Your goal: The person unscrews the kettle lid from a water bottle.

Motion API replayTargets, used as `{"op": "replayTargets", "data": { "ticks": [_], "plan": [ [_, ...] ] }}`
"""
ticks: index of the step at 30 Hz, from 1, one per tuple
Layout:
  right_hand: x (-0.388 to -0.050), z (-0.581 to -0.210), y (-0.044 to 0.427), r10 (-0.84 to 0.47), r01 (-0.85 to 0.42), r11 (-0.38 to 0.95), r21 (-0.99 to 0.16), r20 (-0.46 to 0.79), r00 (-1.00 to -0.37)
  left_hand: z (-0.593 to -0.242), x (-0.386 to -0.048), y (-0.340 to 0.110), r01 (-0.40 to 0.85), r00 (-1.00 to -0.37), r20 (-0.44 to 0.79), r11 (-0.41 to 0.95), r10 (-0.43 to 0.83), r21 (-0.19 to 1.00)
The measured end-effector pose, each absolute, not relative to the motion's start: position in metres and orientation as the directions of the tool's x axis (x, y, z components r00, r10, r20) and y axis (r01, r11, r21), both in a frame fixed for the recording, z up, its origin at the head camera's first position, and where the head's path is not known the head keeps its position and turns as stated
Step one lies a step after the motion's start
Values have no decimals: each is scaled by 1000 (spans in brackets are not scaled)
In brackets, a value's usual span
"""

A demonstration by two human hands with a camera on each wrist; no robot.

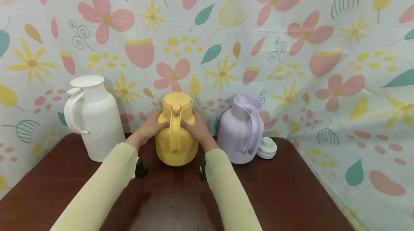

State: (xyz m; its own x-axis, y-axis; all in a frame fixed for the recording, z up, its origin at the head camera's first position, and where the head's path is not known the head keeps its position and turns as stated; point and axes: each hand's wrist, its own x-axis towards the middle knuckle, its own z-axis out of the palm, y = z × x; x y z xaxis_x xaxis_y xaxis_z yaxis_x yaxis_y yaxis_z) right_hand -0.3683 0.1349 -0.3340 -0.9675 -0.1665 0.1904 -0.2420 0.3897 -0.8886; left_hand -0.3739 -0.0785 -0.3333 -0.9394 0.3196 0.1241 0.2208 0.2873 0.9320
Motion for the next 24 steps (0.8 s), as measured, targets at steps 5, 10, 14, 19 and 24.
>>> {"op": "replayTargets", "data": {
  "ticks": [5, 10, 14, 19, 24],
  "plan": [
    [-358, -337, 133, -174, -267, 381, -885, 215, -961, -336, -361, -80, 277, -930, 185, 278, 317, 920],
    [-341, -342, 132, -162, -283, 417, -863, 236, -958, -340, -344, -82, 346, -910, 260, 248, 322, 905],
    [-328, -342, 132, -162, -278, 446, -851, 228, -960, -343, -331, -84, 376, -899, 297, 223, 322, 899],
    [-315, -341, 131, -175, -302, 439, -846, 249, -953, -343, -318, -85, 392, -890, 311, 209, 335, 896],
    [-298, -343, 130, -163, -322, 430, -843, 279, -947, -344, -302, -87, 369, -896, 278, 229, 347, 901]
  ]
}}
